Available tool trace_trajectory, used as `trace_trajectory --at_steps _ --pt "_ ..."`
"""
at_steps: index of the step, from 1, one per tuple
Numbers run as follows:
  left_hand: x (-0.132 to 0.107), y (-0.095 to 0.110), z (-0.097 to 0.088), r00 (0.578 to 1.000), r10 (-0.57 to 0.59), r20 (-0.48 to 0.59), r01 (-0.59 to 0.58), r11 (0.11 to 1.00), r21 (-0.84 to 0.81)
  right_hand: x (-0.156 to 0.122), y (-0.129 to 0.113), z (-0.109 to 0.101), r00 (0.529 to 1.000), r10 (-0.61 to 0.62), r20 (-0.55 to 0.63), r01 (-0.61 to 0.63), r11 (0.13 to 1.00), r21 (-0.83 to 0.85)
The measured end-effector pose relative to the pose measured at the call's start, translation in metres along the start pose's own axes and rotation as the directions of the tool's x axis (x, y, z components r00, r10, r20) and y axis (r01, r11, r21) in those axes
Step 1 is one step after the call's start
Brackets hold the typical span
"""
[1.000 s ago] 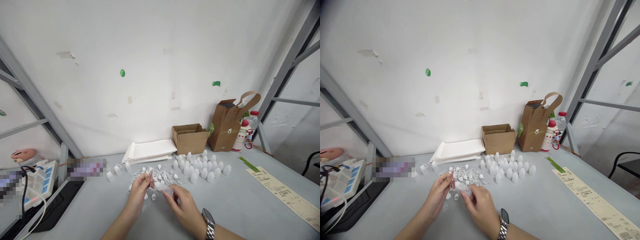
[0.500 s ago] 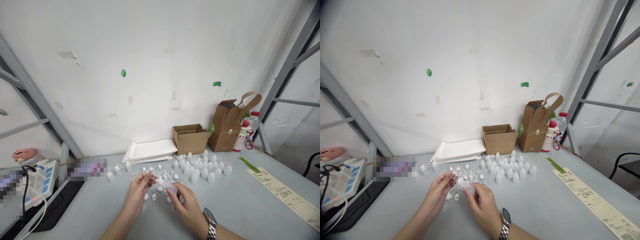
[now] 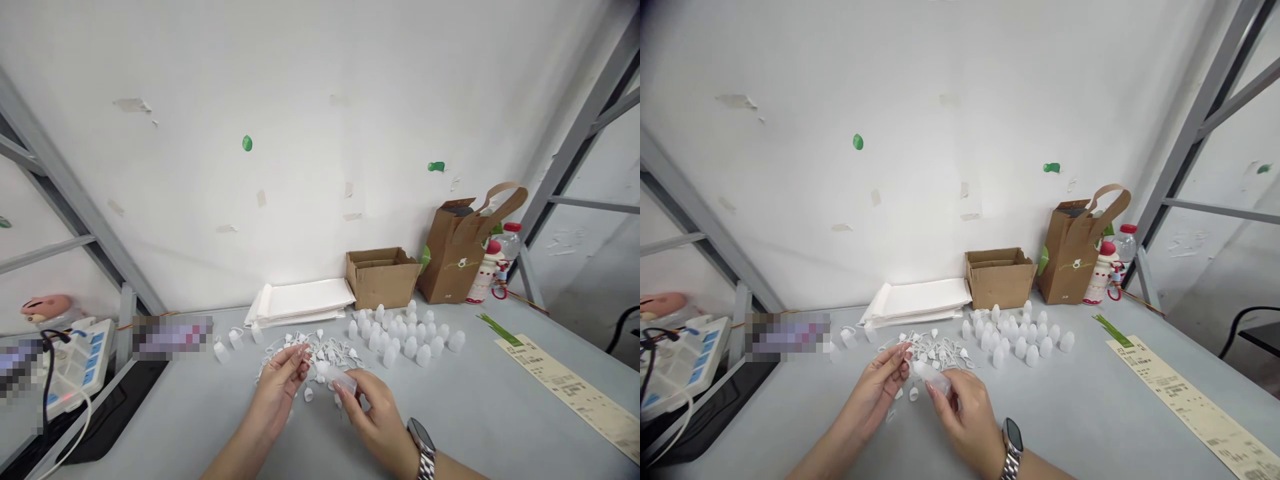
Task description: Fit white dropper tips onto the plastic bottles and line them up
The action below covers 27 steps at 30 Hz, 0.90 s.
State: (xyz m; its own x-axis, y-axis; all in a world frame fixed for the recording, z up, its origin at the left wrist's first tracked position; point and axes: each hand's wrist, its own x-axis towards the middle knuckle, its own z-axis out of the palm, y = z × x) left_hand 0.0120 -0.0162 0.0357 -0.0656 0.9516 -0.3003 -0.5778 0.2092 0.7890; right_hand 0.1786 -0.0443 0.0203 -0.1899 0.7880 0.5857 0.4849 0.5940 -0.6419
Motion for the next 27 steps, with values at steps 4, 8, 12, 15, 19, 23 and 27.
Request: trace_trajectory --at_steps 4,8,12,15,19,23,27 --pt "0.0001 0.0008 -0.0008 1.0 0.011 -0.022 -0.009 0.997 0.073 -0.0001 0.0005 0.0002 1.0 -0.009 0.001 0.009 1.0 -0.01" --pt "-0.0022 0.0025 0.0019 1.0 0.004 -0.02 -0.002 0.994 0.106 -0.0021 0.0026 0.0021 1.0 -0.011 0.017 0.011 1.0 -0.023" --pt "-0.0049 0.0046 0.0048 1.0 -0.019 -0.021 0.021 0.996 0.09 -0.0026 0.0031 0.0031 1.0 -0.026 0.014 0.027 0.999 -0.026" --pt "-0.0045 0.0048 0.0046 0.999 -0.042 -0.009 0.042 0.996 0.074 -0.0016 0.0025 0.003 0.999 -0.032 0.013 0.033 0.999 -0.036" --pt "-0.0031 0.0035 0.0036 0.999 -0.042 -0.002 0.042 0.997 0.065 -0.0015 0.0026 0.0033 0.999 -0.044 0.01 0.044 0.998 -0.051" --pt "-0.0036 0.0031 0.0041 0.999 -0.038 -0.009 0.039 0.997 0.068 -0.0035 0.003 0.0038 0.999 -0.051 -0.011 0.051 0.997 -0.062" --pt "-0.0047 0.0041 0.0046 1.0 -0.022 -0.02 0.023 0.996 0.089 -0.0038 0.0025 0.0038 0.998 -0.067 -0.017 0.066 0.996 -0.067"
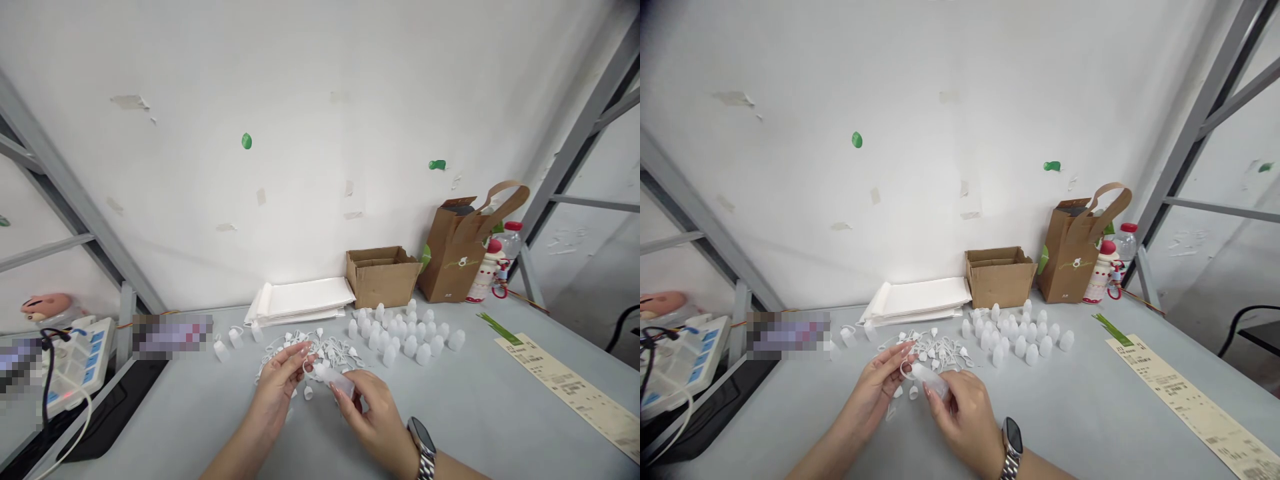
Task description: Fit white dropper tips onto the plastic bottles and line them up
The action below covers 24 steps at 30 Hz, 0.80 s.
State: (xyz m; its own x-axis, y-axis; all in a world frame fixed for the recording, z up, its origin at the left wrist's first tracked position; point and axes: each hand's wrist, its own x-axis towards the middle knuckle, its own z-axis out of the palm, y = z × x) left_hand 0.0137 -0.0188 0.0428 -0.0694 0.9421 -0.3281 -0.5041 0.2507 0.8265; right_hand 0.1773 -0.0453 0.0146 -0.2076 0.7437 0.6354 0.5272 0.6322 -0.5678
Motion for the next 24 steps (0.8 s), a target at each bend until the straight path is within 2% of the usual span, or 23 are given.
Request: trace_trajectory --at_steps 5,12,19,24 --pt "-0.0003 -0.0002 0.0002 1.0 0.026 -0.013 -0.026 0.999 0.028 0.0024 -0.0006 0.0005 0.994 -0.084 -0.064 0.081 0.995 -0.05" --pt "0.0009 -0.0056 -0.0007 0.998 0.045 -0.035 -0.043 0.998 0.047 0.0027 -0.001 0.0024 0.972 -0.219 -0.081 0.203 0.965 -0.167" --pt "-0.001 -0.0085 0.0008 0.997 0.056 -0.052 -0.053 0.997 0.054 0.003 0.002 0.0074 0.96 -0.265 -0.087 0.241 0.945 -0.221" --pt "-0.002 -0.0086 0.0021 0.998 0.053 -0.026 -0.052 0.997 0.057 0.0012 0.0022 0.0083 0.962 -0.255 -0.098 0.229 0.949 -0.218"
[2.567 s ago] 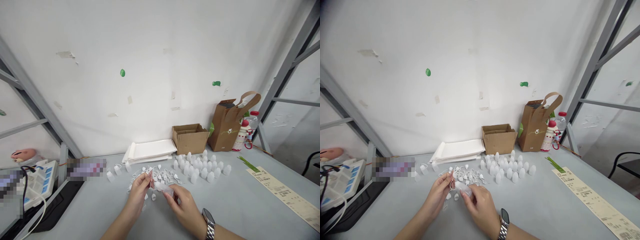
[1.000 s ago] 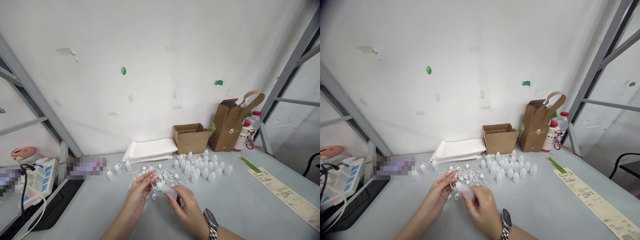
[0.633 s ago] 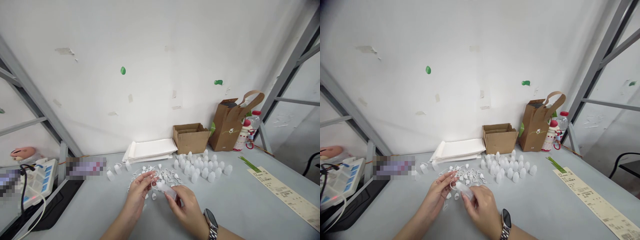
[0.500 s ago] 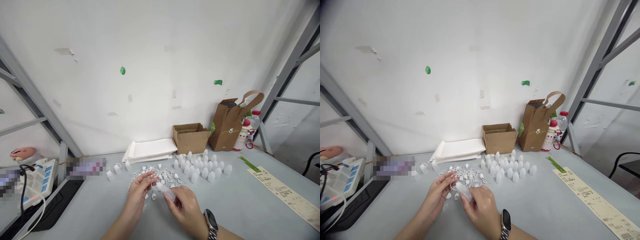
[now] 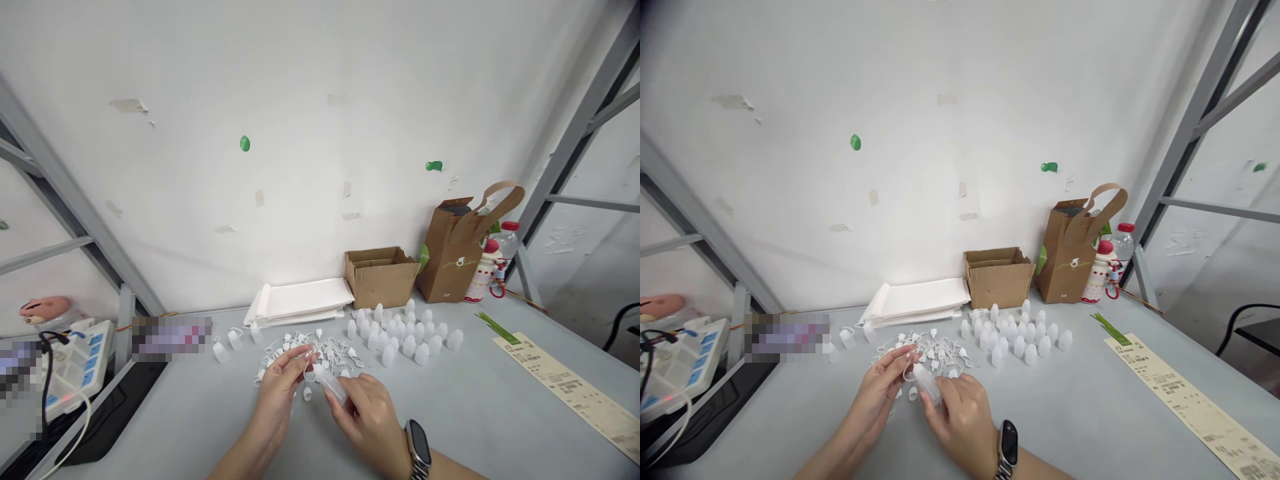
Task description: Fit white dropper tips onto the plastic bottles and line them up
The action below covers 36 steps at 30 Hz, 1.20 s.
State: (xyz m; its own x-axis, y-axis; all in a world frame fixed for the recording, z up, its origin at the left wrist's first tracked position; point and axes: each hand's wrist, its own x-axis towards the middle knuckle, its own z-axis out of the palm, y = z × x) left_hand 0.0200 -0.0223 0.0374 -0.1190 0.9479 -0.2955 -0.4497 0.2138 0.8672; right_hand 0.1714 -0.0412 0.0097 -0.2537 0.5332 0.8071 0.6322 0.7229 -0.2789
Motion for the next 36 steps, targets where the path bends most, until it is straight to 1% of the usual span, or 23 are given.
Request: trace_trajectory --at_steps 4,8,12,16,19,21,25,27,28,29,31,32,33,34,36 --pt "0.001 0.0 0.0 0.999 0.022 0.036 -0.022 1.0 -0.006 0.0 0.0 -0.002 0.999 0.048 0.023 -0.049 0.998 0.033" --pt "0.001 0.001 0.0 0.995 0.058 0.086 -0.058 0.998 -0.003 0.0 0.004 -0.002 0.98 0.162 0.114 -0.175 0.978 0.116" --pt "0.0 0.0 0.001 0.983 0.062 0.17 -0.069 0.997 0.038 0.0 0.007 -0.003 0.951 0.257 0.174 -0.285 0.944 0.164" --pt "-0.002 -0.003 0.001 0.959 0.112 0.262 -0.148 0.981 0.125 0.0 0.007 -0.004 0.937 0.28 0.21 -0.317 0.933 0.17" --pt "-0.004 -0.003 0.002 0.943 0.109 0.315 -0.176 0.965 0.193 0.0 0.007 -0.004 0.933 0.265 0.243 -0.31 0.935 0.171" --pt "-0.007 -0.003 0.003 0.941 0.108 0.319 -0.183 0.96 0.214 -0.001 0.007 -0.004 0.933 0.252 0.255 -0.3 0.939 0.167" --pt "-0.008 0.002 0.004 0.952 0.136 0.275 -0.214 0.937 0.278 0.001 0.007 -0.003 0.93 0.237 0.281 -0.286 0.947 0.147" --pt "-0.005 0.007 0.001 0.952 0.206 0.226 -0.273 0.905 0.326 0.001 0.006 -0.004 0.927 0.232 0.296 -0.28 0.951 0.13" --pt "-0.003 0.011 -0.002 0.943 0.27 0.192 -0.324 0.876 0.357 0.002 0.006 -0.004 0.926 0.23 0.3 -0.277 0.953 0.122" --pt "0.0 0.016 -0.006 0.923 0.358 0.14 -0.383 0.834 0.397 0.002 0.005 -0.004 0.925 0.231 0.303 -0.276 0.954 0.115" --pt "0.007 0.029 -0.016 0.872 0.486 0.056 -0.454 0.759 0.467 0.002 0.005 -0.005 0.923 0.231 0.306 -0.274 0.956 0.105" --pt "0.009 0.038 -0.021 0.831 0.556 0.009 -0.491 0.725 0.483 0.002 0.005 -0.005 0.923 0.23 0.309 -0.274 0.956 0.104" --pt "0.011 0.047 -0.028 0.787 0.616 -0.025 -0.524 0.69 0.5 0.002 0.005 -0.005 0.922 0.23 0.31 -0.274 0.956 0.104" --pt "0.011 0.058 -0.035 0.734 0.675 -0.071 -0.555 0.658 0.509 0.002 0.005 -0.006 0.922 0.231 0.311 -0.275 0.956 0.105" --pt "0.009 0.078 -0.052 0.598 0.78 -0.184 -0.598 0.587 0.546 0.002 0.005 -0.005 0.919 0.236 0.316 -0.281 0.954 0.107"
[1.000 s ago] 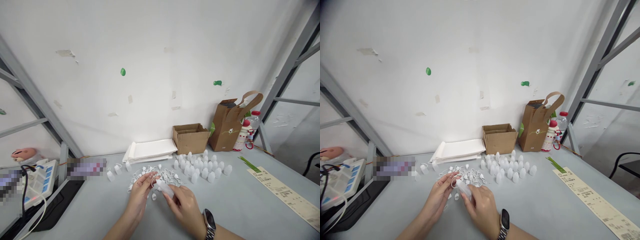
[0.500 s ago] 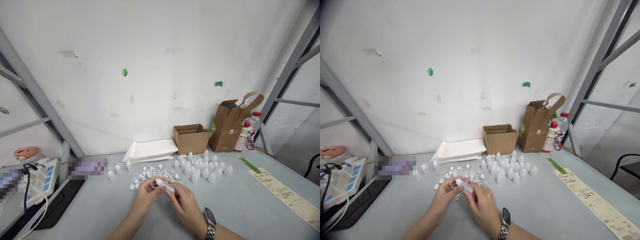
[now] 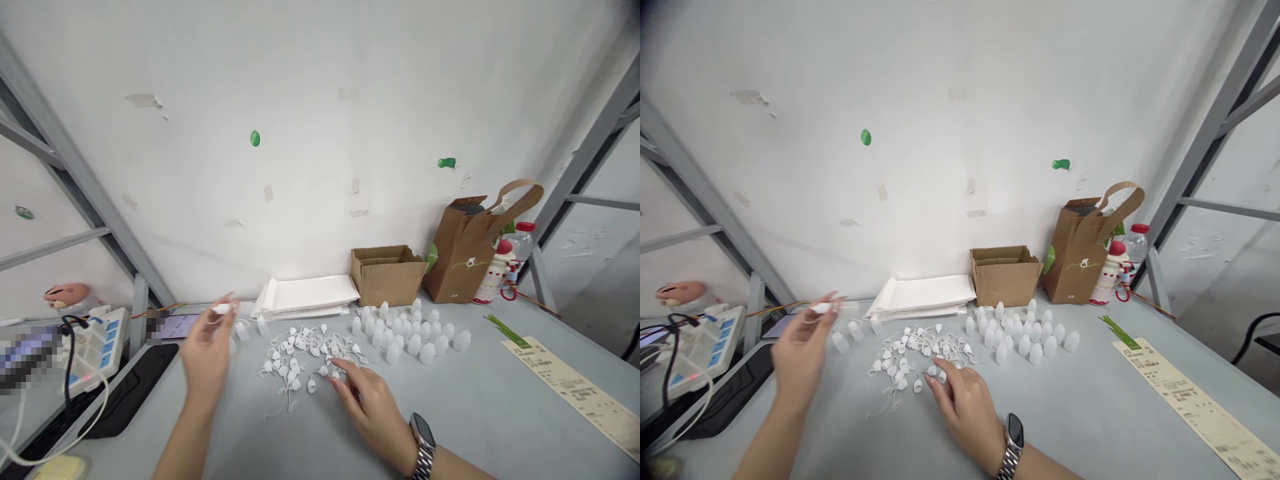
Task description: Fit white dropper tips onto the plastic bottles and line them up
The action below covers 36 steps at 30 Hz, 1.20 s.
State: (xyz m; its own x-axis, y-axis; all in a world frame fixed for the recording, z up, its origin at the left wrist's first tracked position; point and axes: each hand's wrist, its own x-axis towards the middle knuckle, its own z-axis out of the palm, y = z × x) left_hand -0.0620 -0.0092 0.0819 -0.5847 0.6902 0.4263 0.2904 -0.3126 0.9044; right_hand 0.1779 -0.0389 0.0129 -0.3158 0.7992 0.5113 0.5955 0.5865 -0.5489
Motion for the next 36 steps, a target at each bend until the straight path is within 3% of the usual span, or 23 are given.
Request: trace_trajectory --at_steps 2,3,5,7,10,13,23,26,28,29,31,33,36 --pt "0.014 0.002 -0.022 0.992 0.033 -0.124 -0.013 0.988 0.156 0.0 0.0 0.0 1.0 0.009 0.007 -0.009 1.0 0.004" --pt "0.018 0.0 -0.033 0.989 0.014 -0.145 0.032 0.949 0.312 0.001 0.0 0.0 1.0 0.013 0.013 -0.013 1.0 0.006" --pt "0.023 -0.008 -0.053 0.994 -0.08 -0.08 0.113 0.735 0.669 0.0 0.0 0.001 1.0 0.016 0.017 -0.016 1.0 0.004" --pt "0.022 -0.024 -0.067 0.977 -0.206 0.049 0.073 0.546 0.835 0.0 -0.001 0.001 1.0 0.001 0.009 -0.001 1.0 -0.003" --pt "0.017 -0.05 -0.076 0.951 -0.28 0.128 0.014 0.455 0.891 -0.002 -0.002 0.001 0.999 -0.043 -0.007 0.043 0.999 -0.018" --pt "0.015 -0.065 -0.078 0.946 -0.271 0.18 -0.036 0.465 0.885 -0.002 -0.003 0.001 0.998 -0.069 -0.005 0.069 0.997 -0.03" --pt "0.016 -0.078 -0.072 0.942 -0.279 0.187 0.019 0.598 0.801 -0.001 0.0 0.003 0.998 -0.067 0.011 0.067 0.996 -0.056" --pt "0.008 -0.059 -0.073 0.976 -0.151 0.156 -0.054 0.528 0.848 -0.001 0.0 0.004 0.997 -0.071 0.017 0.072 0.995 -0.068" --pt "0.0 -0.038 -0.07 0.994 -0.035 0.102 -0.076 0.443 0.893 -0.002 0.0 0.005 0.997 -0.076 0.015 0.076 0.994 -0.077" --pt "-0.004 -0.027 -0.067 0.993 0.004 0.119 -0.109 0.446 0.888 -0.002 0.0 0.005 0.997 -0.08 0.014 0.081 0.993 -0.082" --pt "-0.011 -0.007 -0.055 0.989 0.063 0.136 -0.148 0.545 0.826 -0.001 -0.001 0.005 0.995 -0.097 0.01 0.098 0.991 -0.088" --pt "-0.016 0.004 -0.036 0.98 0.045 0.193 -0.175 0.648 0.742 0.0 0.0 0.004 0.993 -0.117 -0.007 0.116 0.988 -0.101" --pt "-0.023 0.005 -0.003 0.925 -0.045 0.378 -0.219 0.75 0.624 0.005 0.006 0.001 0.989 -0.138 -0.052 0.128 0.977 -0.171"
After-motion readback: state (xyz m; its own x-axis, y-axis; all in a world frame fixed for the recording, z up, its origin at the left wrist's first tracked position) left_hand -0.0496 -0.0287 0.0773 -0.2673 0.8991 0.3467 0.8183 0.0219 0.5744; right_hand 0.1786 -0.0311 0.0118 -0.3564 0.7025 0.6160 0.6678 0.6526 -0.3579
